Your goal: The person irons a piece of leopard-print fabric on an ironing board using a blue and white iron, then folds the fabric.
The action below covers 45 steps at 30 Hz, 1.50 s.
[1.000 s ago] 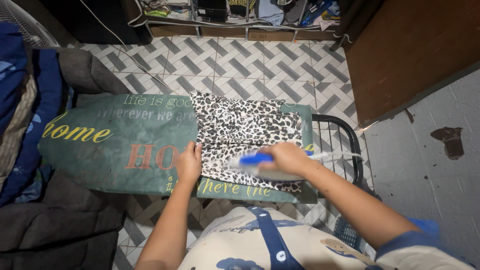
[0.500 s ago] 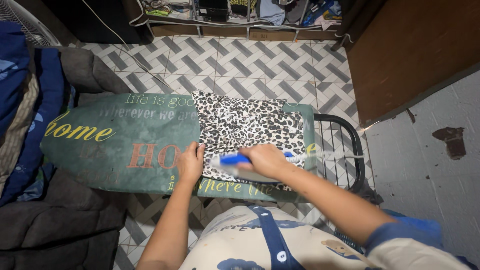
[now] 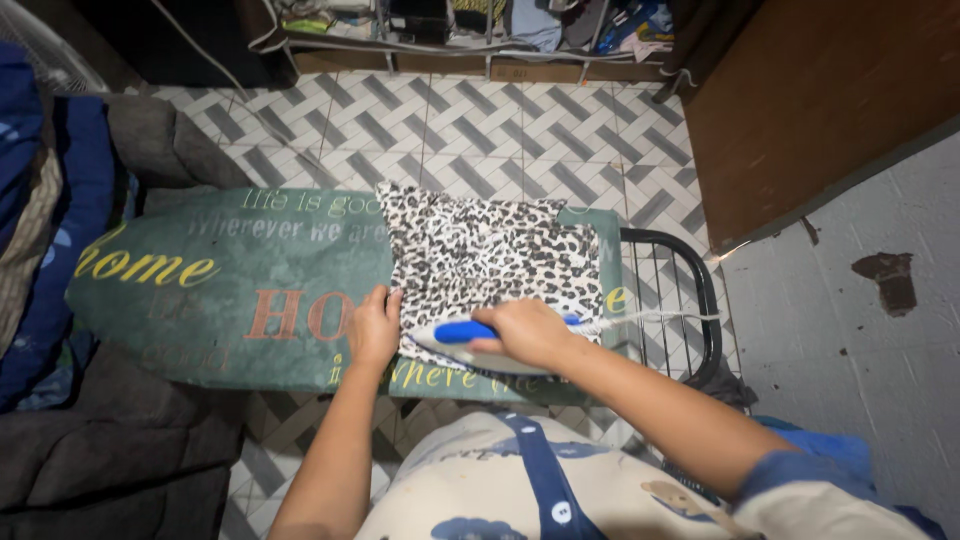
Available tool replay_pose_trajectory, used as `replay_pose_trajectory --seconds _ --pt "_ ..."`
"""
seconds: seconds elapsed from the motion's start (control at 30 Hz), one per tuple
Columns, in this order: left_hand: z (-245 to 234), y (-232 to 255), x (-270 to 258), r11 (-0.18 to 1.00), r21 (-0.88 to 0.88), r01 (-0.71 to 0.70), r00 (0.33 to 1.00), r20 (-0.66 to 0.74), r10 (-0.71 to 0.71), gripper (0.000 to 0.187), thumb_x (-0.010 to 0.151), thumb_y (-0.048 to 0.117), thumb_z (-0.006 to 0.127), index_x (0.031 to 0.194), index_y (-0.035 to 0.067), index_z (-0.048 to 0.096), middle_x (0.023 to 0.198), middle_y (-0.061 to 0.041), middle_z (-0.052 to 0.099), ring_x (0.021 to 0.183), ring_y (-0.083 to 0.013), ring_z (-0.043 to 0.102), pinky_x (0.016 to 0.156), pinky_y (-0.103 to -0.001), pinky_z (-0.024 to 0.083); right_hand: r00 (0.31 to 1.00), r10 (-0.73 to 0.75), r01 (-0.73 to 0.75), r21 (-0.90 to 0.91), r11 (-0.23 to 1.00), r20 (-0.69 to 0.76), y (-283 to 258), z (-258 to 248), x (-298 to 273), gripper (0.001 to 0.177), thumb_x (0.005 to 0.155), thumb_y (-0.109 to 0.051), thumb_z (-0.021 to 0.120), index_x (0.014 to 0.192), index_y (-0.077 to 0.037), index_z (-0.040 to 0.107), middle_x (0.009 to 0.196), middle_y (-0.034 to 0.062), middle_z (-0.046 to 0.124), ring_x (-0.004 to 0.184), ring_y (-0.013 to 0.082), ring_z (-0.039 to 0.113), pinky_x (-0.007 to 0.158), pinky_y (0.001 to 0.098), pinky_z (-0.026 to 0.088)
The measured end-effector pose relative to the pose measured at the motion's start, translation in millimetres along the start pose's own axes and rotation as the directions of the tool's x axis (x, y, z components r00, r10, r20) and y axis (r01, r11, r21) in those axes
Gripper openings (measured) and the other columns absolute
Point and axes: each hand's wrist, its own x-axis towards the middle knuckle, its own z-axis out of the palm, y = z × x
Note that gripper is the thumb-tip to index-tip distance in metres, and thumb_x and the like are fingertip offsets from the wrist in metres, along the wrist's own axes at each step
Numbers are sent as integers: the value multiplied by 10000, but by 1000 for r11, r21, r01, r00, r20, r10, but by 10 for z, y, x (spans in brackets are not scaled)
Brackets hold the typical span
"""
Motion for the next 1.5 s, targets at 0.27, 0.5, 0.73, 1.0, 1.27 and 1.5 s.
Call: replay_pose_trajectory --seconds 0.27,0.5,0.73,1.0,1.27,1.5 --pt "-15 -9 -3 1000 4 3 1000 12 -3 335 1021 379 583 995 48 634 964 -223 705 883 -476 649 736 -561 489 979 199 -200 -25 979 -29 656 -399 -696 439 797 -538 719 1121 -243 750 836 107 769 758 340 739 704 457 569" --pt "65 -11 22 996 76 -39 999 17 38 328 1019 378 574 1003 59 643 951 -229 712 884 -462 665 748 -558 496 999 37 -37 -14 999 20 60 19 -113 415 838 -516 725 1088 -185 745 833 140 745 764 358 716 709 479 555" --pt "30 39 11 997 48 -62 998 -22 63 322 1020 366 572 981 52 632 942 -235 708 878 -464 666 751 -555 494 981 194 -194 -33 980 4 528 -222 -672 442 825 -542 705 1151 -245 740 884 102 766 767 317 740 708 447 574" --pt "-7 120 -15 998 65 0 1000 28 -2 346 1024 383 583 1019 46 664 950 -242 708 887 -475 664 756 -563 496 797 541 -527 127 840 -270 1851 -439 -1279 588 761 -589 745 1207 -206 752 899 139 780 793 333 761 771 424 583" --pt "-87 275 80 969 99 226 961 139 -239 504 950 521 688 1107 42 713 904 -221 738 886 -416 704 762 -491 521 587 692 -608 334 720 -421 2439 -251 -1066 570 893 -474 682 1292 -67 651 1074 261 725 1005 451 686 879 512 525" --pt "215 -59 -37 943 -252 217 969 169 -178 484 882 442 739 1062 -7 719 893 -182 763 824 -293 742 747 -408 545 609 465 -574 48 818 -642 2290 -98 -1034 610 827 -307 781 1344 -36 605 1160 284 654 1077 462 605 891 525 487"
